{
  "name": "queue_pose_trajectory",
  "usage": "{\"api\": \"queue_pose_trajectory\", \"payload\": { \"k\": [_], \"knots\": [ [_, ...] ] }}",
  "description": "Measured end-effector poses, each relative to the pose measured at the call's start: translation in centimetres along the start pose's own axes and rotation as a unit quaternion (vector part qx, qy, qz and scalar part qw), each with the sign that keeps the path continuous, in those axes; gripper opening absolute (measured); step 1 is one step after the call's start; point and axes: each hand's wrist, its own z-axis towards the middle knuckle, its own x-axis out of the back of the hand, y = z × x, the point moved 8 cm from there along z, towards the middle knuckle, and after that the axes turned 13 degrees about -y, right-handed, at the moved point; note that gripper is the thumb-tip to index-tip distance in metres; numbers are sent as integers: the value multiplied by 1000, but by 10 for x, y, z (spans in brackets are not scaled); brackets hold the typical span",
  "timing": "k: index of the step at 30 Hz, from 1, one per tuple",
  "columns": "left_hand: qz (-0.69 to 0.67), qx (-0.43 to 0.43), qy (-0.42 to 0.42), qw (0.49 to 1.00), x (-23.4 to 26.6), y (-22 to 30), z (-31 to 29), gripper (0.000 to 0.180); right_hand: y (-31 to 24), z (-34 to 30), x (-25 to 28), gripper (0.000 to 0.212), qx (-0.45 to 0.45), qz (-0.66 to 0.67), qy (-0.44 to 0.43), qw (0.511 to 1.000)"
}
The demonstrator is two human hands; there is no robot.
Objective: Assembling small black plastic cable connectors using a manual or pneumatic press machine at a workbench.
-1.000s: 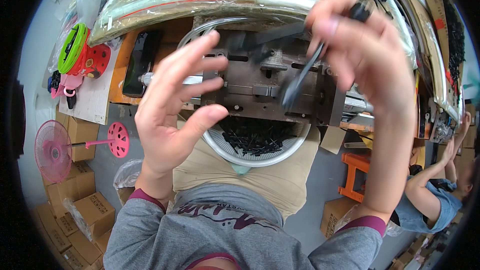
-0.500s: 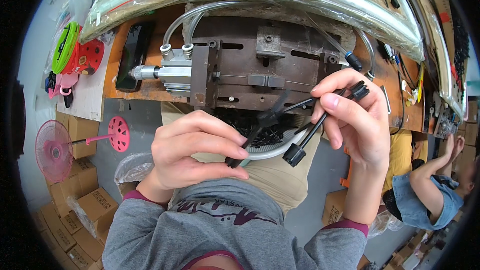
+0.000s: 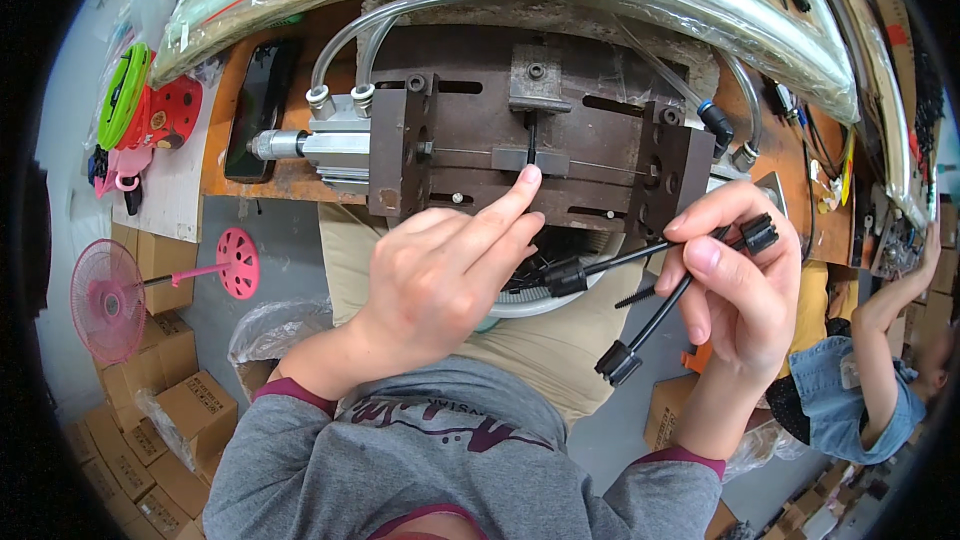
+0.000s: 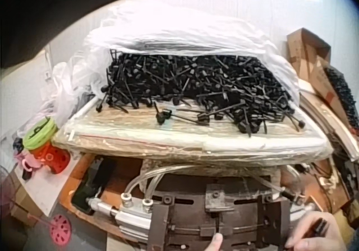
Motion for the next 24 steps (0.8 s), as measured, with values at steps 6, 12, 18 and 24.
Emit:
{"api": "queue_pose_trajectory", "payload": {
  "k": [6,12,18,24],
  "knots": [
    [0,4,-29,1000,-1,-2,3,23,5,-3,-3,18,-5,17,-9,1000],
    [3,8,-26,1000,0,-1,4,24,6,-3,-2,18,0,23,-6,1000],
    [-52,22,-57,997,3,-5,3,31,10,-5,-6,17,-11,28,-6,1000],
    [-387,-46,7,921,31,-4,-7,46,24,-4,-20,19,-57,45,-34,997]
  ]
}}
